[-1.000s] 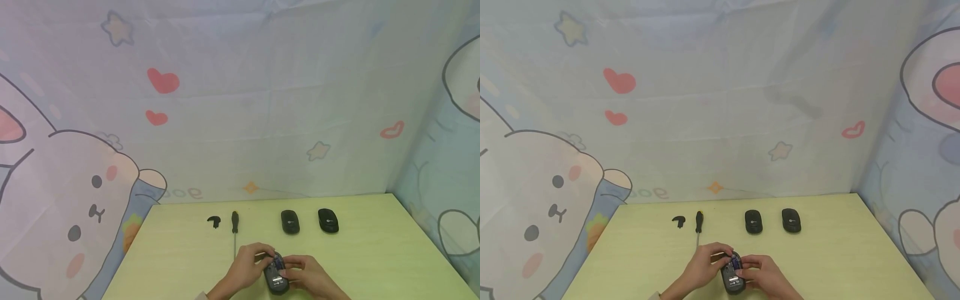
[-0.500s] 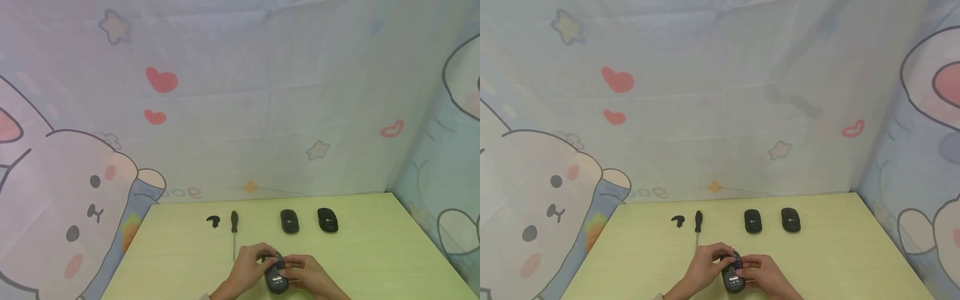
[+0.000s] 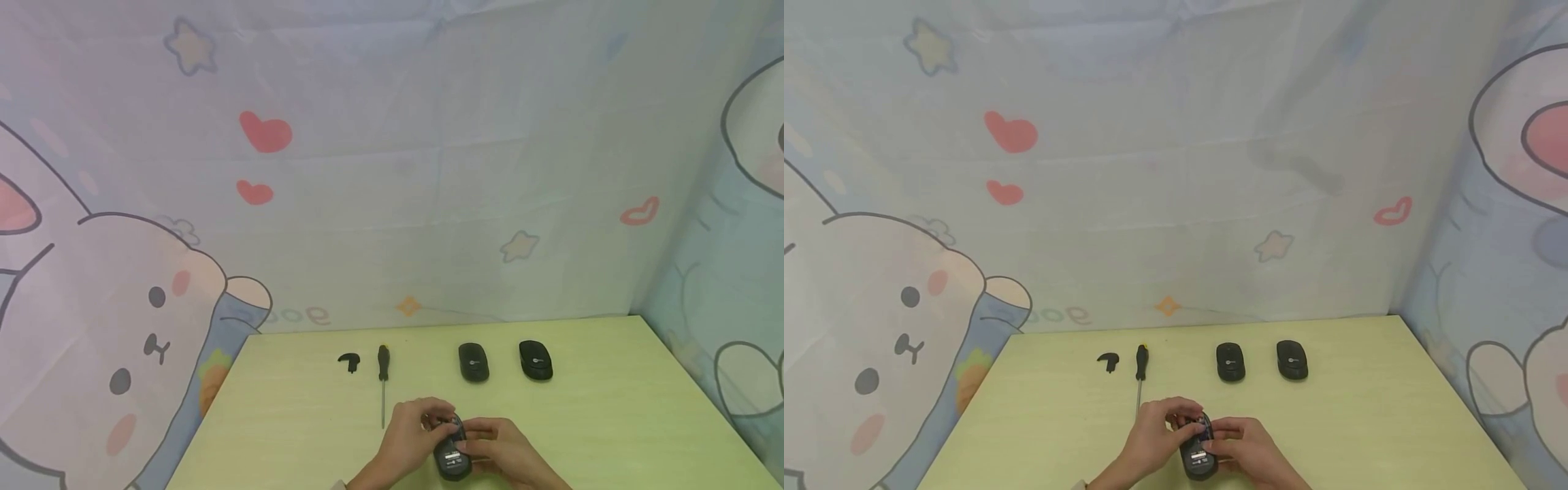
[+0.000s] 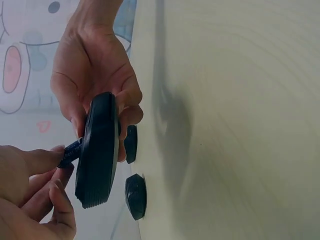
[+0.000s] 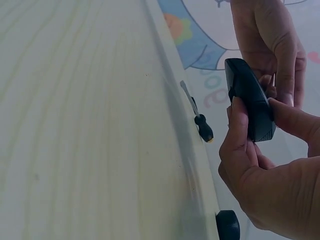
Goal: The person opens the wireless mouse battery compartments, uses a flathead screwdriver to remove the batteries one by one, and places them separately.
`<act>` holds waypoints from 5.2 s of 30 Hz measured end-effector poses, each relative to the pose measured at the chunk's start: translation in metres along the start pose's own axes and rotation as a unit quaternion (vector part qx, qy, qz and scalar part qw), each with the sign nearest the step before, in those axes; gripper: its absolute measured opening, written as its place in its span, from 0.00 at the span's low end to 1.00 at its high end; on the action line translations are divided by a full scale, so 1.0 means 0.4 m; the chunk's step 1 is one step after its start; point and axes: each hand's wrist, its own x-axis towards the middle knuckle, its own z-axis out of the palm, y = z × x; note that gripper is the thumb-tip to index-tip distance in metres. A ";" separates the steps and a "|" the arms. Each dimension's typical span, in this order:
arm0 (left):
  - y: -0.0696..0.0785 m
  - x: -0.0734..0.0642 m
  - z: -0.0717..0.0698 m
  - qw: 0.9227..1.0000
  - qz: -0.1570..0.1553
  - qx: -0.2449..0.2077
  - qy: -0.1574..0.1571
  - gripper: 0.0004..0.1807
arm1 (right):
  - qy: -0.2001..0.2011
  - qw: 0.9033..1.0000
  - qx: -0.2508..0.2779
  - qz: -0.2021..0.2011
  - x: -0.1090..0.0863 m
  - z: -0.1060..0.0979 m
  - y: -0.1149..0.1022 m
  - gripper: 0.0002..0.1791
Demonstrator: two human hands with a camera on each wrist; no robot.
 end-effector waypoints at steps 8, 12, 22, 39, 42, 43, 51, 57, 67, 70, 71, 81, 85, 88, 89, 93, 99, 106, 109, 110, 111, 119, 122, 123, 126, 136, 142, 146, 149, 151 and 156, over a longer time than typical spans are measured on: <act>-0.004 0.001 -0.004 0.997 -0.039 -0.046 -0.046 0.06 | -0.005 1.000 -0.001 0.006 0.002 -0.001 0.004 0.31; -0.002 0.001 -0.007 0.996 -0.045 -0.045 -0.056 0.05 | -0.008 1.000 0.002 0.006 0.003 0.000 0.007 0.32; 0.015 0.015 -0.049 0.997 -0.033 -0.063 -0.016 0.08 | -0.003 1.000 -0.003 0.012 0.006 0.005 0.003 0.37; -0.045 0.031 -0.186 0.962 -0.100 -0.256 0.010 0.19 | 0.002 1.000 0.006 0.021 0.006 0.015 -0.004 0.39; -0.063 0.038 -0.208 0.951 -0.119 -0.284 0.019 0.22 | -0.003 1.000 0.011 0.020 0.007 0.015 -0.003 0.38; -0.070 0.039 -0.214 0.947 -0.127 -0.293 0.021 0.23 | -0.005 1.000 0.012 0.020 0.007 0.015 -0.002 0.38; -0.169 0.031 -0.240 0.899 -0.197 -0.392 0.009 0.32 | -0.015 1.000 0.019 0.017 0.011 0.016 0.002 0.38; -0.252 0.020 -0.266 0.856 -0.253 -0.451 -0.004 0.32 | -0.026 0.999 0.025 0.019 0.009 0.014 0.006 0.38; -0.275 0.044 -0.337 0.888 -0.261 -0.380 -0.005 0.28 | -0.027 0.999 0.037 0.015 0.007 0.009 0.000 0.38; -0.285 0.051 -0.352 0.893 -0.268 -0.362 0.015 0.29 | -0.029 0.999 0.040 0.014 0.008 0.007 0.001 0.37; -0.290 0.052 -0.357 0.893 -0.273 -0.357 0.023 0.29 | -0.029 0.999 0.040 0.014 0.008 0.006 0.001 0.37; -0.357 0.083 -0.401 0.909 -0.303 -0.270 0.097 0.23 | -0.021 0.999 0.041 0.007 0.002 0.001 -0.004 0.38; -0.380 0.091 -0.423 0.916 -0.310 -0.237 0.094 0.22 | -0.014 0.999 0.035 0.014 -0.002 -0.004 -0.003 0.39; -0.398 0.086 -0.442 0.918 -0.324 -0.205 0.098 0.21 | -0.019 0.999 0.030 0.018 0.002 -0.005 0.005 0.39; -0.404 0.085 -0.447 0.919 -0.325 -0.198 0.098 0.21 | -0.020 0.999 0.028 0.020 0.003 -0.006 0.008 0.39; -0.432 0.088 -0.467 0.917 -0.328 -0.197 0.111 0.21 | -0.018 0.999 0.026 0.021 0.005 -0.004 0.011 0.39; -0.459 0.102 -0.485 0.908 -0.327 -0.232 0.125 0.23 | -0.017 0.999 0.040 0.012 0.003 -0.005 0.005 0.38; -0.475 0.112 -0.485 0.902 -0.338 -0.235 0.132 0.23 | -0.010 0.999 0.040 0.020 -0.007 -0.011 -0.005 0.41; -0.481 0.115 -0.489 0.899 -0.344 -0.232 0.141 0.23 | -0.007 0.999 0.039 0.017 -0.009 -0.011 -0.012 0.41; -0.483 0.116 -0.490 0.899 -0.344 -0.229 0.144 0.23 | -0.005 0.999 0.038 0.018 -0.009 -0.011 -0.014 0.41; -0.484 0.118 -0.492 0.900 -0.344 -0.227 0.146 0.23 | -0.002 0.999 0.038 0.018 -0.009 -0.011 -0.015 0.41; -0.493 0.124 -0.487 0.915 -0.336 -0.186 0.124 0.21 | -0.001 0.999 0.050 0.018 -0.011 -0.014 -0.001 0.37; -0.497 0.123 -0.482 0.918 -0.335 -0.170 0.125 0.20 | -0.004 0.998 0.054 0.017 -0.011 -0.012 0.003 0.37; -0.497 0.124 -0.480 0.920 -0.334 -0.163 0.125 0.20 | -0.004 0.998 0.055 0.018 -0.012 -0.011 0.002 0.37; -0.497 0.130 -0.476 0.926 -0.329 -0.141 0.124 0.19 | -0.004 0.998 0.057 0.017 -0.014 -0.010 -0.001 0.37; -0.486 0.154 -0.481 0.936 -0.330 -0.042 0.114 0.16 | -0.005 0.999 0.048 0.021 -0.010 -0.014 -0.002 0.37; -0.489 0.149 -0.487 0.940 -0.322 -0.015 0.112 0.14 | -0.002 0.999 0.044 0.025 -0.013 -0.014 -0.003 0.37; -0.489 0.150 -0.484 0.940 -0.321 -0.012 0.118 0.14 | 0.001 0.999 0.044 0.022 -0.016 -0.014 -0.004 0.37; -0.487 0.148 -0.482 0.941 -0.317 -0.011 0.119 0.14 | 0.000 0.999 0.046 0.021 -0.017 -0.014 -0.004 0.36; -0.485 0.147 -0.480 0.942 -0.315 -0.008 0.119 0.14 | -0.002 0.999 0.049 0.018 -0.018 -0.014 -0.004 0.36; -0.484 0.148 -0.481 0.942 -0.313 -0.011 0.121 0.15 | -0.005 0.998 0.053 0.019 -0.019 -0.013 -0.007 0.36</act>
